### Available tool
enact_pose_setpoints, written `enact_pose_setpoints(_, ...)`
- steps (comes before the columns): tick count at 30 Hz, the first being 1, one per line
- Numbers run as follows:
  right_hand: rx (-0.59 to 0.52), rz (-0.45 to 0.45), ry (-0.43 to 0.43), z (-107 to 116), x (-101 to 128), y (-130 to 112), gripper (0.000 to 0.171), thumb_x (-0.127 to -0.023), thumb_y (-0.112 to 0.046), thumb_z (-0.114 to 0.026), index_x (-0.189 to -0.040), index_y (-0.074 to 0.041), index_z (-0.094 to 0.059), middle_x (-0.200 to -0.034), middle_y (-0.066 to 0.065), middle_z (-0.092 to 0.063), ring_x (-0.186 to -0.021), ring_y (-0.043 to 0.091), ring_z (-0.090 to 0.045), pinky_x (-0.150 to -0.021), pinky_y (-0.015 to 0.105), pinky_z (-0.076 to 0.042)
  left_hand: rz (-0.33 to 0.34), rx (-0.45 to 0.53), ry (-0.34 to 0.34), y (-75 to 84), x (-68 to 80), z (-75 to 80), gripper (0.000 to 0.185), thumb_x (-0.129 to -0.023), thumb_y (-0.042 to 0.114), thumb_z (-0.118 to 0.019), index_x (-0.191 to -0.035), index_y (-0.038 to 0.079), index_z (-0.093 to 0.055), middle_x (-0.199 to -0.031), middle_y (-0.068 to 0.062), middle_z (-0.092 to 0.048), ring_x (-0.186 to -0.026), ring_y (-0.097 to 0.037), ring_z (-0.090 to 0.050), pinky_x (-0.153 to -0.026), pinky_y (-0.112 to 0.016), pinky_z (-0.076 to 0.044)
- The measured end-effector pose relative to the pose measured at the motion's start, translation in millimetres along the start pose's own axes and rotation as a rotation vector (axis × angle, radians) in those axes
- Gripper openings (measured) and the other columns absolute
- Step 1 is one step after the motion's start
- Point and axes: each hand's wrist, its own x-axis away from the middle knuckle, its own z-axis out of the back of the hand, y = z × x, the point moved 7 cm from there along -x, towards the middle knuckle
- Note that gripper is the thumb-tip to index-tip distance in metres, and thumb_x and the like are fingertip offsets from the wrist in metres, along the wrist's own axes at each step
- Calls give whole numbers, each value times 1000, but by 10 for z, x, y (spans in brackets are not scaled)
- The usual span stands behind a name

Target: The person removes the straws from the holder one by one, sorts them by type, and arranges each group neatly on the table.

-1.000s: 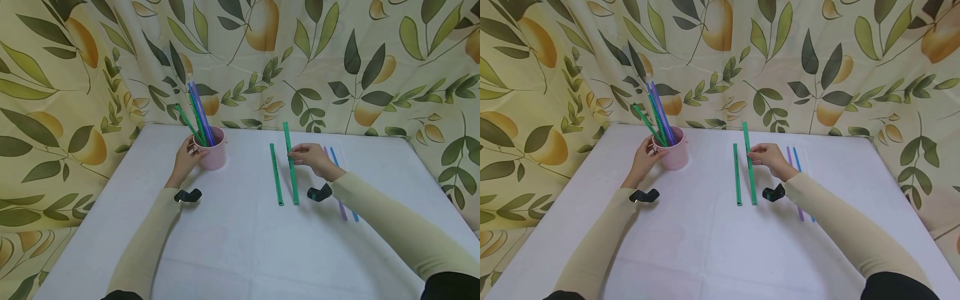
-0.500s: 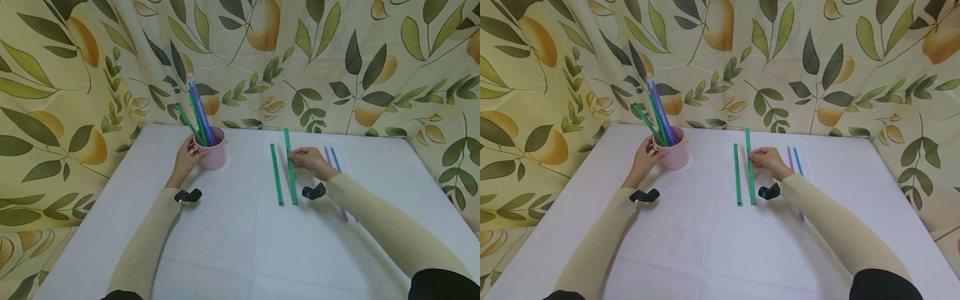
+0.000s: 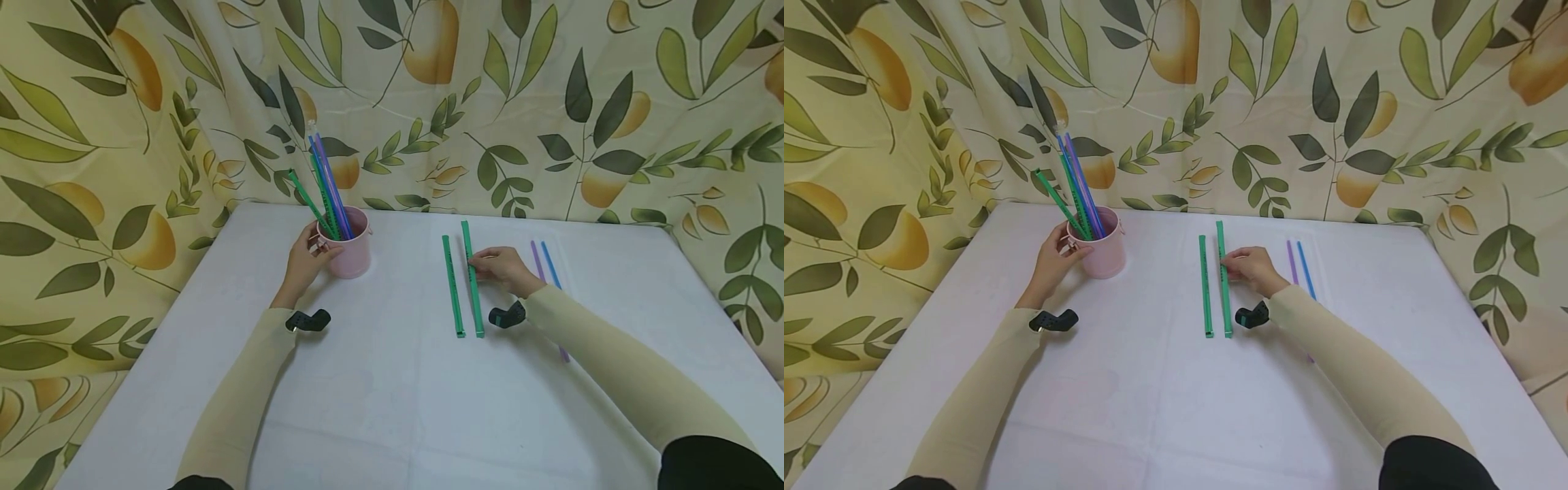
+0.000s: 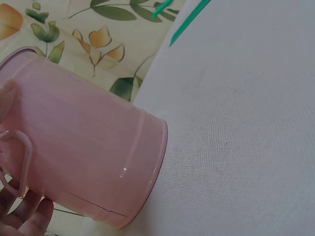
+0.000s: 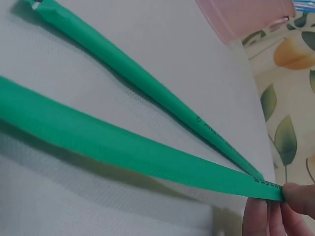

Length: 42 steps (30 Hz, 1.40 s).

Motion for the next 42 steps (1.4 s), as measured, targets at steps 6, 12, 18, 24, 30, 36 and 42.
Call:
enact_pose_setpoints(6,-8,-29,20,-17,-11,47,37,-92,-17,-59,-123,4,-53,-96,3,-59,-73,6,-59,-70,14,-53,-5,7,0,-4,5,-1,74,-83,22,-72,-144,12,-33,-142,-13,-42,-130,-27,-42,-109,-38,-40)
enact_pose_setpoints(12,-38,-40,1,-53,-36,83,37,-92,-14,-59,-123,5,-52,-92,2,-59,-67,4,-58,-66,14,-54,-1,6,-2,-6,9,-7,73,-83,22,-71,-145,13,-33,-142,-13,-42,-131,-27,-42,-109,-38,-40)
enact_pose_setpoints(18,-58,-36,7,-74,-51,85,33,-91,-12,-61,-118,6,-55,-83,-2,-59,-63,4,-59,-63,15,-55,-2,9,-1,-2,10,-9,73,-83,21,-71,-145,12,-32,-142,-13,-41,-130,-27,-42,-109,-37,-40)
enact_pose_setpoints(24,-60,-27,24,-95,-40,61,28,-90,-11,-62,-112,5,-56,-78,-2,-59,-59,4,-60,-62,16,-56,-1,15,-2,-2,4,-7,74,-83,21,-72,-145,12,-32,-143,-12,-41,-131,-27,-41,-110,-37,-40)
enact_pose_setpoints(30,-40,-23,42,-104,-61,70,25,-89,-11,-62,-109,4,-57,-76,-3,-59,-59,4,-59,-60,16,-56,-5,16,-4,2,7,-6,74,-83,21,-72,-145,12,-31,-143,-12,-40,-131,-27,-41,-110,-37,-40)
enact_pose_setpoints(36,-22,-17,53,-102,-100,88,23,-90,-11,-62,-108,3,-56,-79,-2,-58,-59,4,-59,-61,16,-55,-13,21,-6,1,2,-1,74,-83,22,-72,-145,13,-32,-142,-13,-42,-130,-27,-42,-109,-38,-41)
enact_pose_setpoints(42,-15,-14,57,-89,-123,88,24,-90,-11,-62,-109,3,-56,-79,-2,-59,-60,3,-59,-62,16,-55,6,36,-19,17,0,3,74,-83,20,-71,-146,13,-31,-144,-13,-39,-134,-28,-39,-111,-39,-38)
